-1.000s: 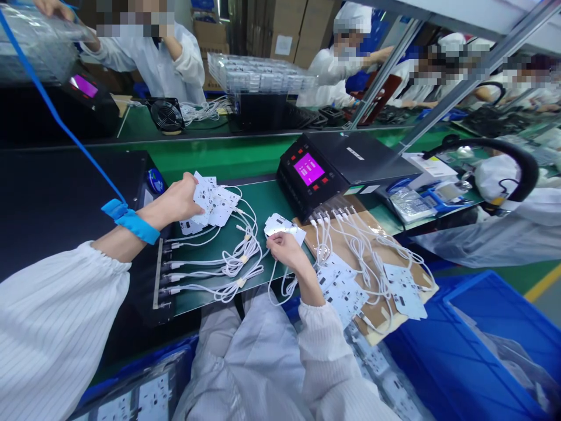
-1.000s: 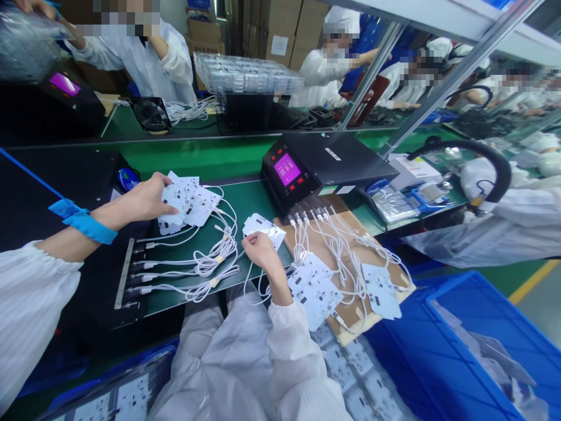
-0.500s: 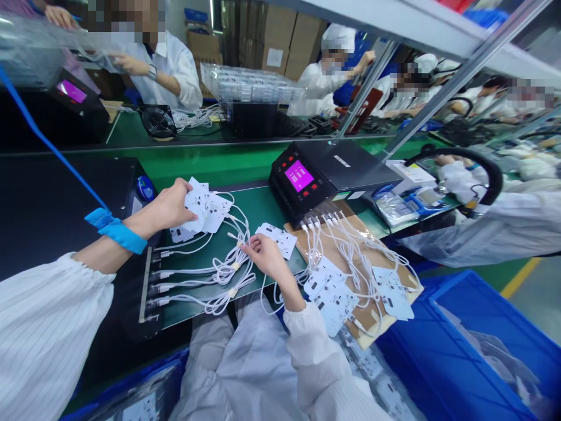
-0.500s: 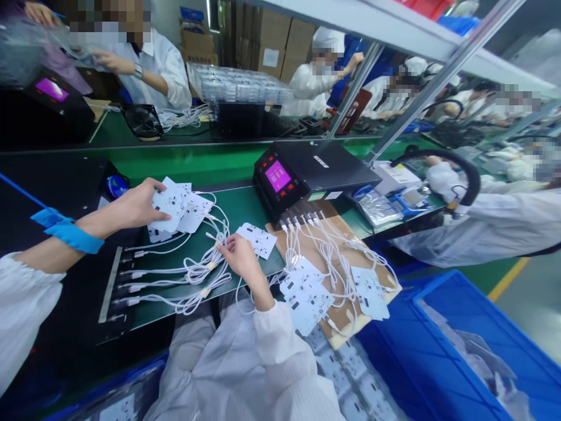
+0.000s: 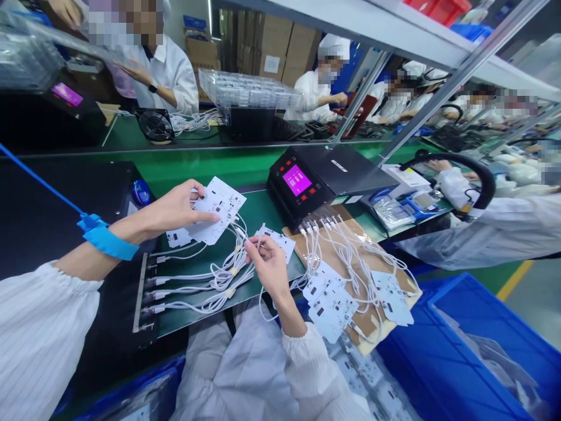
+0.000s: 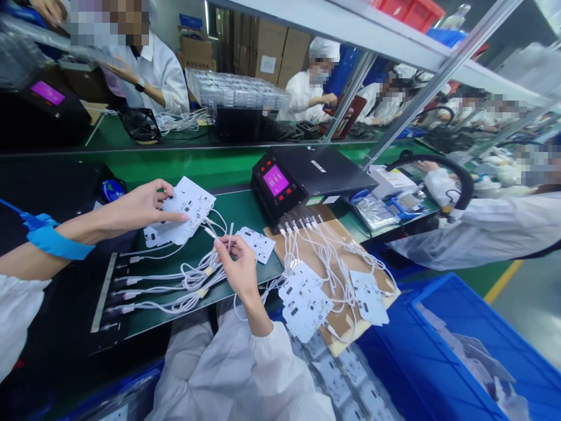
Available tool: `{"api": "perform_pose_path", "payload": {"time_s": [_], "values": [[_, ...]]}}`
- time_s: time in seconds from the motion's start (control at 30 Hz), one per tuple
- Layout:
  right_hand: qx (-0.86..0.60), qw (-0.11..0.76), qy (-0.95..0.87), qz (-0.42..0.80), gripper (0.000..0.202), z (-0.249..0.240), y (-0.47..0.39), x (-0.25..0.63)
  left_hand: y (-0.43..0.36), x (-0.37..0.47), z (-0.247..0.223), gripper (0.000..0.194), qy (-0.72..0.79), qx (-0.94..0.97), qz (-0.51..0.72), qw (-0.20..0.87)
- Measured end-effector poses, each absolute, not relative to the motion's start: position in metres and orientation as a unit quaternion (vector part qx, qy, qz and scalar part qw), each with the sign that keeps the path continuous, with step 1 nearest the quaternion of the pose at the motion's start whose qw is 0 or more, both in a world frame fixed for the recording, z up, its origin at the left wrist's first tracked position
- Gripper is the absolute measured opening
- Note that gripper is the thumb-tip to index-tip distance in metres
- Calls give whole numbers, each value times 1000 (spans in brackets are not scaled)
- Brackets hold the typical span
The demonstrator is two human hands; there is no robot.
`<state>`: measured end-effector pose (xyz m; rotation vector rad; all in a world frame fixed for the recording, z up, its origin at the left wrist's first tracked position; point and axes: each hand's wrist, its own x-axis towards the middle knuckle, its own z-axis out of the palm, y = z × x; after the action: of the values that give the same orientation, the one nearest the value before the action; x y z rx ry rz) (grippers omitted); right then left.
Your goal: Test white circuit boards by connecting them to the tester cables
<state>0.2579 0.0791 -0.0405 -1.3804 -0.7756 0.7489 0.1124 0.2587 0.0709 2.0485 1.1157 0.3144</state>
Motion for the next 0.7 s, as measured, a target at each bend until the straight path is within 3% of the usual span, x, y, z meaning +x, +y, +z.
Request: {"api": "perform_pose_path", "payload": {"time_s": [0.13, 0.33, 0.7], "values": [[-610, 675, -303, 284, 34, -39, 81, 250, 259, 112, 70, 67, 397, 770, 136, 480], [-586, 710, -324, 216, 29, -41, 80, 243, 263, 111, 67, 70, 383, 789, 161, 453], [-596, 681, -381, 191, 28, -45, 81, 242, 261, 111, 69, 66, 387, 776, 179, 465]]}}
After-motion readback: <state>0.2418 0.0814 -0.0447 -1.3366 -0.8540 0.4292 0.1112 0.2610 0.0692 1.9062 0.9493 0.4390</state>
